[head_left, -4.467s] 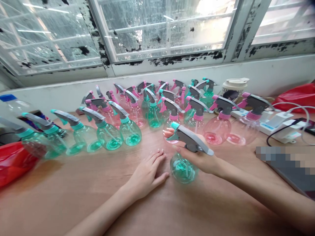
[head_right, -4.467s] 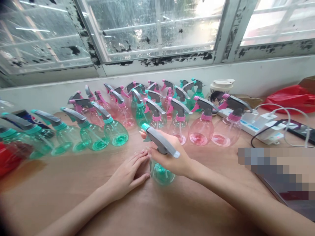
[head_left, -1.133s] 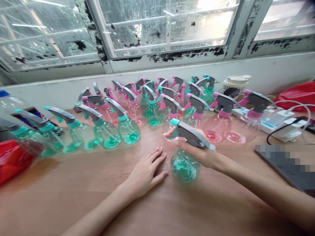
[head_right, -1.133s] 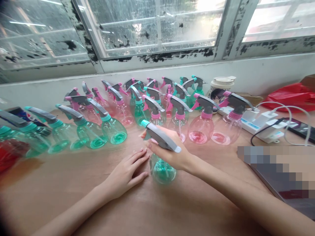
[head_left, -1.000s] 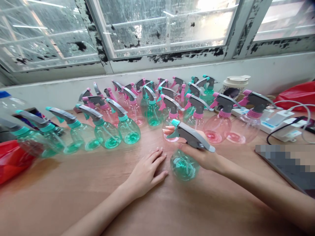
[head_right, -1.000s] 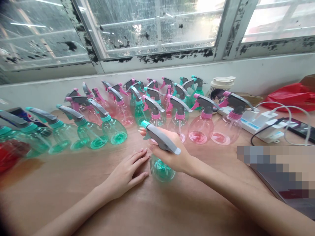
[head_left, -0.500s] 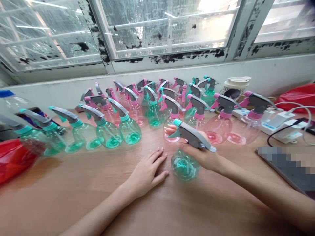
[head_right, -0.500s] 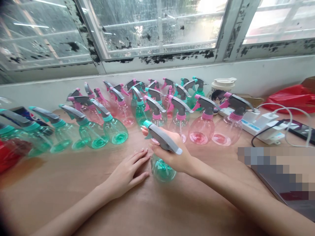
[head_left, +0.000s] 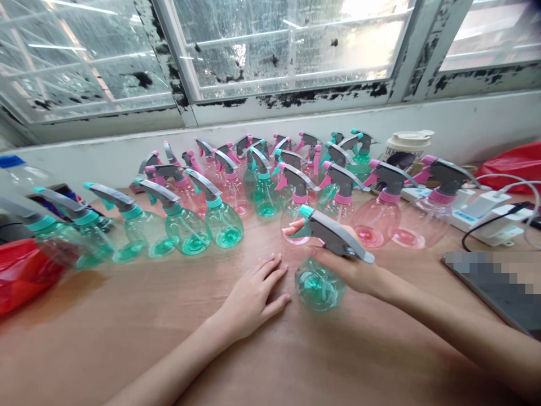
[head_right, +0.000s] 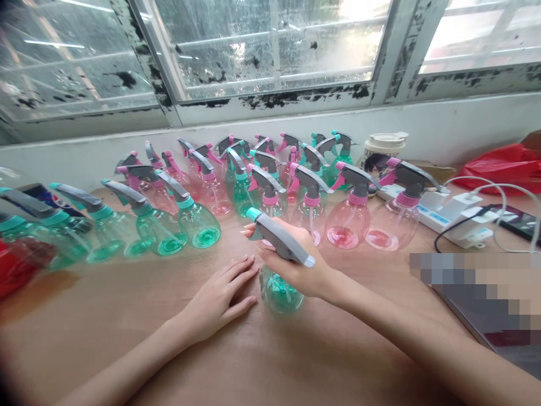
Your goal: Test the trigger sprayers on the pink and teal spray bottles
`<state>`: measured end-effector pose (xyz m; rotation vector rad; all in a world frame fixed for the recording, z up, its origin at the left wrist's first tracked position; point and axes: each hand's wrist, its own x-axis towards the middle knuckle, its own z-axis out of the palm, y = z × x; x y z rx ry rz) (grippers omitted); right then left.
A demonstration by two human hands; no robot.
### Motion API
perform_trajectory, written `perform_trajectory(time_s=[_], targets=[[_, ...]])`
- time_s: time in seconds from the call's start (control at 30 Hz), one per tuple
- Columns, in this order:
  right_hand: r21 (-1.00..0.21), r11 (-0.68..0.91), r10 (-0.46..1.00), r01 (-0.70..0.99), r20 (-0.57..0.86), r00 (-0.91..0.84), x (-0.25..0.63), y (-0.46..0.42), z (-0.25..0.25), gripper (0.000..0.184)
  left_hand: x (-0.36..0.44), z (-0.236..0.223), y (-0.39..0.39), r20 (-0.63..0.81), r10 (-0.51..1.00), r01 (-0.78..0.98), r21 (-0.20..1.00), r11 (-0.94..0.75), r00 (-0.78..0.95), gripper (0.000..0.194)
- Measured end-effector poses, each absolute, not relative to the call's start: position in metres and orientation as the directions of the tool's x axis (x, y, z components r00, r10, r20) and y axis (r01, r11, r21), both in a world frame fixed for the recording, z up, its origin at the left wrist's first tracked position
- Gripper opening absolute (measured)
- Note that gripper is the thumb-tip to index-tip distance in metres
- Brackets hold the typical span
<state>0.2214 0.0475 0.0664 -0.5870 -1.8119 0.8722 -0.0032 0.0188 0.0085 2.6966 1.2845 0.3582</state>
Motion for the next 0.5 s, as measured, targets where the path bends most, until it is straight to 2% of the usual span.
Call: perform_trajectory(time_s=[0.2,0.43,0.5], targets=[[-0.786,0.601,0.764,0.145,0.512,-0.392,0.221,0.046,0.074,0.006,-0.004,0.008,0.019,0.163,0.777,0.748,0.212,-0.629,0.608,0.052],[-0.775,0.614,0.763,0.152,0.533,-0.364,0.219,0.043,0.078,0.021,-0.004,0.008,0.019,0.193,0.766,0.731,0.228,-0.643,0.613,0.05],[-0.782,0.604,0.767,0.154,0.517,-0.379,0.22,0.043,0.079,0.02,-0.004,0.008,0.019,0.19,0.766,0.732,0.225,-0.643,0.614,0.05]])
